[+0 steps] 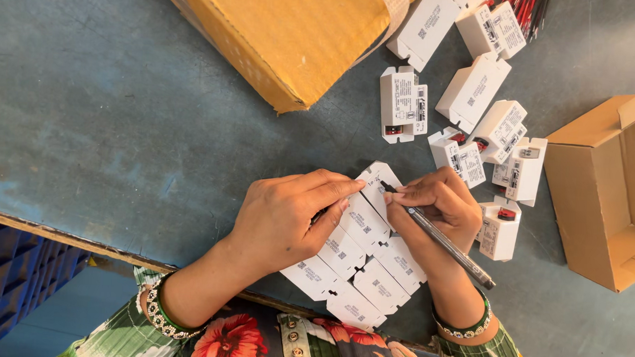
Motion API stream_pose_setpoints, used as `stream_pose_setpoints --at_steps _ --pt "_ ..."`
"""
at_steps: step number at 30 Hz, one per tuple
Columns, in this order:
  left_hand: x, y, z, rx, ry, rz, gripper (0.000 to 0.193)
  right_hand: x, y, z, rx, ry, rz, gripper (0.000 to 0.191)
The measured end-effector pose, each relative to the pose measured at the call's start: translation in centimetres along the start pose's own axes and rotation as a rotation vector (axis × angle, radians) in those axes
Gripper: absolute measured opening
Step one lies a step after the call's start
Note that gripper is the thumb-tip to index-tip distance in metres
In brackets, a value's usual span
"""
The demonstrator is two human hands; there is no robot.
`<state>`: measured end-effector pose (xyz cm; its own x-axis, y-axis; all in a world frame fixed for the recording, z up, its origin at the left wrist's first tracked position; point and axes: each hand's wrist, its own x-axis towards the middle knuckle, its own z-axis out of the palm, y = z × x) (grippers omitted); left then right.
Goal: The person arranges small white boxes on a table, writes on them with a black marker, and places the labeled boxes into a cardboard box. The person repeats this process with additional boxes throughout the clip.
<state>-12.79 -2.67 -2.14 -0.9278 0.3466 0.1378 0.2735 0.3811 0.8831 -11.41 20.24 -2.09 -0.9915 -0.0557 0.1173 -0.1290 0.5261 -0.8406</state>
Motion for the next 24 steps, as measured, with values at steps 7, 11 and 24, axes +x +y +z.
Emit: stream_pose_setpoints --at_steps 7,11,24 --pt "-0.06 -0.08 0.01 0.008 0.005 0.023 0.025 -0.24 0.18 -0.06 0.006 0.019 0.004 0.021" --pt "-0.05 -0.05 -0.04 0.006 0.0 0.016 0.025 -0.18 0.16 -0.09 0.006 0.011 -0.006 0.021" --pt "-0.07 0.0 0.07 0.012 0.016 0.008 0.023 -0.01 0.65 -0.19 0.16 0.034 0.014 0.02"
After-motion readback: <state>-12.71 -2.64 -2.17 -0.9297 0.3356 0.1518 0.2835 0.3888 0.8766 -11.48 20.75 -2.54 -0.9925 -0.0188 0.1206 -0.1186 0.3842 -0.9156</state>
